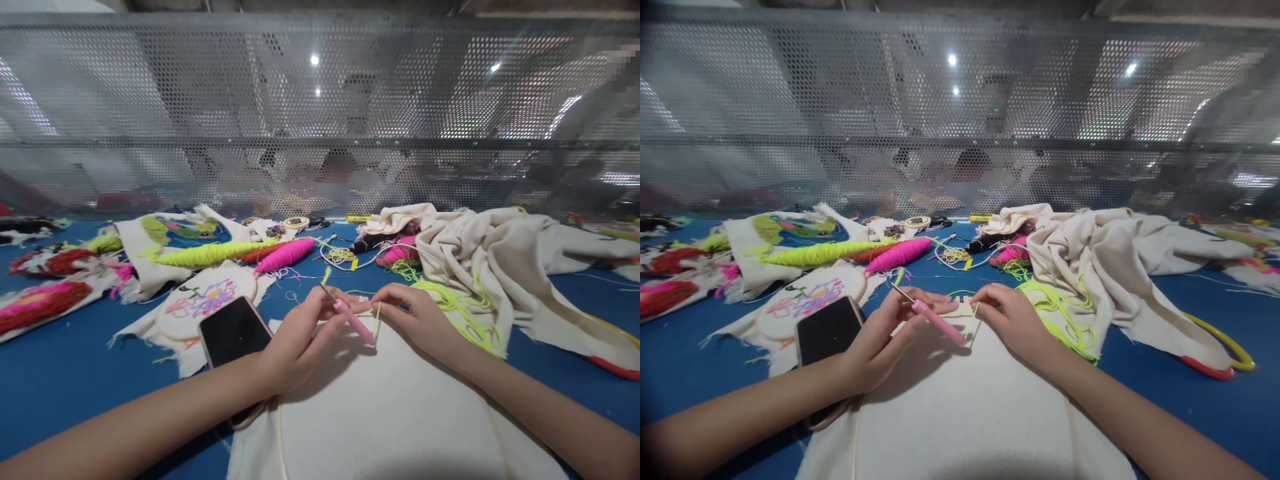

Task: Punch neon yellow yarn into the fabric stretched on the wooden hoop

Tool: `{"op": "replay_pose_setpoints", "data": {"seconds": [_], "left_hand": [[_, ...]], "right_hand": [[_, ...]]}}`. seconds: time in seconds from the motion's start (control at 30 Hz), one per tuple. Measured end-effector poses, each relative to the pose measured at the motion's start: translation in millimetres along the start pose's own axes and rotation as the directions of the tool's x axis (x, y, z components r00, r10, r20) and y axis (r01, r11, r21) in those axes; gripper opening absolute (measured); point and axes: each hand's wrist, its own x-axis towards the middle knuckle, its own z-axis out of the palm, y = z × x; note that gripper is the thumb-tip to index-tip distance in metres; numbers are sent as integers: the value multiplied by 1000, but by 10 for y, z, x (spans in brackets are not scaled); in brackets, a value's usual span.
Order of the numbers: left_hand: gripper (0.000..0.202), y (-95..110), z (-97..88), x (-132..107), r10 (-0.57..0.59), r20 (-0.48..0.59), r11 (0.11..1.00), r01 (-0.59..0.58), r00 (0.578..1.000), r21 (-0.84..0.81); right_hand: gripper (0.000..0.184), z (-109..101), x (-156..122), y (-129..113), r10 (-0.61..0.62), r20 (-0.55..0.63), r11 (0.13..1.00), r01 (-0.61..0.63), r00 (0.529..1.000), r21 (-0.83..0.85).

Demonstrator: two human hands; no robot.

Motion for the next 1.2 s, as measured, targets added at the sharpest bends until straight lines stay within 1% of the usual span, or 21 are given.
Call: {"op": "replay_pose_setpoints", "data": {"seconds": [0.17, 0.3, 0.4, 0.5, 0.57, 0.6, 0.67, 0.7, 0.73, 0.77, 0.83, 0.87, 0.9, 0.93, 0.97, 1.03, 1.07, 1.1, 1.13, 1.17, 1.2], "left_hand": [[15, 7, 1, 3, 22, -13, 998, -21, 1000, 67], [12, 1, 6, -3, 1, -18, 998, 0, 1000, 57], [12, 2, 9, 2, -11, -42, 999, 13, 999, 53], [12, -2, 10, 7, -7, -80, 997, 12, 997, 70], [13, -15, 14, 3, -6, -92, 997, 13, 996, 77], [13, -24, 17, -1, -9, -97, 997, 16, 995, 75], [15, -45, 24, -10, -17, -111, 998, 24, 994, 61], [17, -54, 24, -11, -10, -118, 998, 17, 993, 59], [18, -59, 21, -8, 5, -124, 997, 4, 992, 72], [20, -59, 12, 2, 37, -123, 994, -24, 992, 107], [23, -40, -29, 44, 158, -93, 964, -133, 983, 230], [24, -20, -60, 75, 237, -55, 928, -209, 970, 308], [25, 7, -97, 109, 317, 2, 874, -293, 948, 387], [24, 39, -136, 144, 394, 72, 805, -382, 916, 455], [24, 75, -175, 177, 457, 154, 724, -467, 876, 508], [23, 151, -235, 230, 524, 302, 574, -592, 797, 566], [23, 185, -252, 248, 533, 351, 530, -627, 770, 570], [24, 216, -260, 262, 533, 379, 514, -645, 757, 566], [26, 242, -261, 274, 519, 395, 519, -646, 758, 560], [28, 261, -258, 284, 497, 394, 535, -631, 773, 563], [30, 274, -254, 294, 461, 378, 557, -594, 802, 581]], "right_hand": [[11, -3, -2, 6, 5, 2, 1000, -5, 1000, -12], [12, -7, -5, 12, -11, 13, 1000, 11, 1000, -17], [12, -3, -7, 31, -11, 26, 1000, 12, 1000, -15], [26, 2, -13, 49, 3, 31, 1000, -3, 1000, 19], [32, -6, -23, 34, -45, -13, 999, 45, 999, 9], [32, -15, -29, 13, -95, -45, 995, 94, 994, -18], [23, -46, -44, -53, -198, -87, 978, 190, 976, -87], [16, -64, -51, -94, -222, -77, 971, 213, 972, -109], [8, -82, -56, -137, -217, -40, 971, 211, 975, -113], [9, -97, -59, -179, -187, 18, 977, 187, 982, -98], [24, -112, -53, -250, -100, 160, 995, 103, 982, -6], [30, -109, -46, -279, -58, 220, 996, 43, 974, 73], [35, -99, -37, -307, -21, 260, 984, -27, 965, 178], [40, -81, -27, -335, 14, 288, 946, -106, 958, 307], [44, -58, -18, -364, 48, 314, 877, -190, 948, 440], [43, 1, -5, -430, 117, 365, 681, -342, 923, 648], [40, 32, -1, -461, 147, 385, 585, -394, 911, 709], [35, 58, 6, -488, 175, 391, 510, -423, 904, 749], [31, 76, 20, -505, 203, 380, 463, -430, 902, 775], [27, 83, 45, -510, 231, 349, 438, -417, 908, 796], [24, 73, 85, -500, 255, 311, 429, -395, 916, 812]]}}
